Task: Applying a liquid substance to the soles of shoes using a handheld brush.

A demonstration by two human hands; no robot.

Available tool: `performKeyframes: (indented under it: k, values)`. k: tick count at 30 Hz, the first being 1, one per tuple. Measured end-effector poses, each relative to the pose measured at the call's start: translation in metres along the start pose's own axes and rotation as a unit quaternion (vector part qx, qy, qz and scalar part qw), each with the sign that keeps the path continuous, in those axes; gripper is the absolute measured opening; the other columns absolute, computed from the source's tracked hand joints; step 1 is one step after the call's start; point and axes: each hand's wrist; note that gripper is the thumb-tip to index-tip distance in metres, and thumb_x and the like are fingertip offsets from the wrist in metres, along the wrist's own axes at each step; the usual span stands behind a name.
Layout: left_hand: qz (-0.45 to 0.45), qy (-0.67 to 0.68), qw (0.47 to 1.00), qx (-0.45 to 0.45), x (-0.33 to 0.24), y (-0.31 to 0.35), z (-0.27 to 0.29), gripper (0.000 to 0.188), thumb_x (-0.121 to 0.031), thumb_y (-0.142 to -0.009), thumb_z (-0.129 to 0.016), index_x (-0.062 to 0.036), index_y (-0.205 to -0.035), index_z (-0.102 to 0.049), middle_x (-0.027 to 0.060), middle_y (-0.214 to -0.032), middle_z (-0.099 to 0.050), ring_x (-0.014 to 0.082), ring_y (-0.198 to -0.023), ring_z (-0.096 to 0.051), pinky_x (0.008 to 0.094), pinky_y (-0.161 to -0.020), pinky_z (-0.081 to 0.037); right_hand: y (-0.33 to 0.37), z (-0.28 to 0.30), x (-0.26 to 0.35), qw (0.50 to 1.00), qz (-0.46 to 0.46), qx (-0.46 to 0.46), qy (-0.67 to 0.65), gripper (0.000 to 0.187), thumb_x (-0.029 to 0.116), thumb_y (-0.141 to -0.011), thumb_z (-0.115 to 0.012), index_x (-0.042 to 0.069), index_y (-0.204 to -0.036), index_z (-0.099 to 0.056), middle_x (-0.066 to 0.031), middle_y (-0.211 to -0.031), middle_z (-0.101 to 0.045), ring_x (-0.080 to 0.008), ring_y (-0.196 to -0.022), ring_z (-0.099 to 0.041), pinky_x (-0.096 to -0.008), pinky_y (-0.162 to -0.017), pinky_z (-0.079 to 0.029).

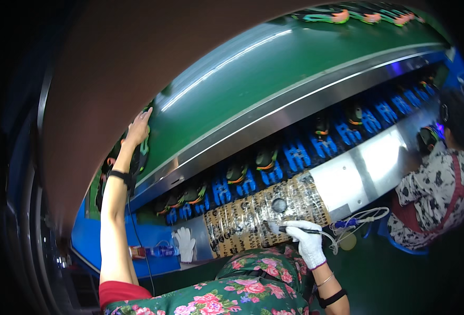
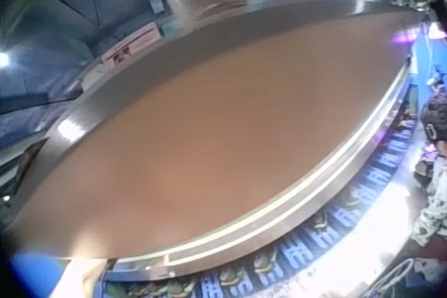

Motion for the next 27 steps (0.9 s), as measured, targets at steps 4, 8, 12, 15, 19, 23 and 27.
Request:
performKeyframes:
  k: [4,8,12,15,19,23,27]
  values:
    - [-0.055,0.153,0.986,0.041,-0.069,-0.017,0.002,0.090,-0.071,-0.098,-0.040,-0.0263,-0.166,-0.001,0.0229,-0.169,-0.015,0.0418,-0.155,-0.015,0.0587,-0.122,-0.013,-0.003,-0.004,0.001,0.999,0.002,0.034,-0.039,0.019,0.003,-0.085,-0.075,-0.001,-0.103,-0.078,-0.0069,-0.093,-0.078,-0.0094,-0.075,-0.068,-0.0226,-0.064,-0.051]
    - [-0.075,0.153,0.979,0.111,-0.143,-0.050,0.012,0.078,-0.076,-0.099,-0.029,-0.0420,-0.163,-0.001,0.0294,-0.168,-0.003,0.0472,-0.156,-0.001,0.0647,-0.121,-0.007,-0.007,0.009,0.011,0.998,0.008,0.031,-0.047,0.020,0.003,-0.084,-0.076,-0.002,-0.104,-0.078,-0.0083,-0.096,-0.078,-0.0114,-0.080,-0.070,-0.0238,-0.071,-0.053]
    - [-0.073,0.046,0.988,0.128,-0.224,-0.125,0.059,0.078,-0.076,-0.099,-0.028,-0.0415,-0.163,-0.002,0.0263,-0.168,-0.014,0.0472,-0.155,-0.010,0.0715,-0.117,-0.012,-0.013,0.039,0.025,0.999,0.029,-0.005,-0.045,0.019,0.006,-0.087,-0.075,-0.001,-0.104,-0.078,-0.0071,-0.097,-0.078,-0.0108,-0.081,-0.069,-0.0237,-0.073,-0.053]
    - [-0.244,0.264,0.933,-0.003,-0.274,-0.179,0.104,0.088,-0.072,-0.099,-0.036,-0.0235,-0.166,-0.005,0.0210,-0.169,-0.015,0.0403,-0.156,-0.013,0.0542,-0.125,-0.015,-0.026,0.047,0.034,0.997,0.043,0.013,-0.068,0.019,0.006,-0.087,-0.074,-0.001,-0.105,-0.078,-0.0070,-0.097,-0.079,-0.0114,-0.084,-0.071,-0.0241,-0.077,-0.055]
    - [-0.356,0.265,0.896,-0.033,-0.473,-0.239,0.168,0.091,-0.067,-0.099,-0.046,-0.0176,-0.165,-0.007,0.0209,-0.169,-0.016,0.0395,-0.155,-0.016,0.0463,-0.127,-0.017,-0.027,0.082,0.078,0.995,0.068,-0.077,-0.017,0.019,0.004,-0.087,-0.075,-0.003,-0.104,-0.078,-0.0088,-0.098,-0.079,-0.0126,-0.088,-0.072,-0.0259,-0.085,-0.056]
    - [-0.342,0.268,0.886,-0.162,-0.562,-0.312,0.217,0.100,-0.053,-0.092,-0.069,-0.0179,-0.165,-0.011,0.0267,-0.161,-0.030,0.0408,-0.150,-0.029,0.0489,-0.122,-0.027,-0.044,0.091,0.117,0.992,0.085,-0.093,-0.009,0.020,0.004,-0.086,-0.076,-0.002,-0.106,-0.078,-0.0091,-0.099,-0.079,-0.0116,-0.088,-0.071,-0.0249,-0.084,-0.056]
    - [-0.253,0.353,0.893,-0.114,-0.600,-0.381,0.239,0.103,-0.050,-0.085,-0.076,-0.0179,-0.164,-0.018,0.0280,-0.147,-0.051,0.0393,-0.140,-0.048,0.0439,-0.116,-0.038,-0.069,0.102,0.124,0.992,0.087,-0.087,-0.029,0.019,0.005,-0.085,-0.078,0.000,-0.103,-0.079,-0.0087,-0.098,-0.079,-0.0123,-0.087,-0.071,-0.0252,-0.084,-0.056]
Point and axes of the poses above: each hand's wrist, its own y-axis away from the middle knuckle, its own z-axis out of the back of the hand, x = y × z
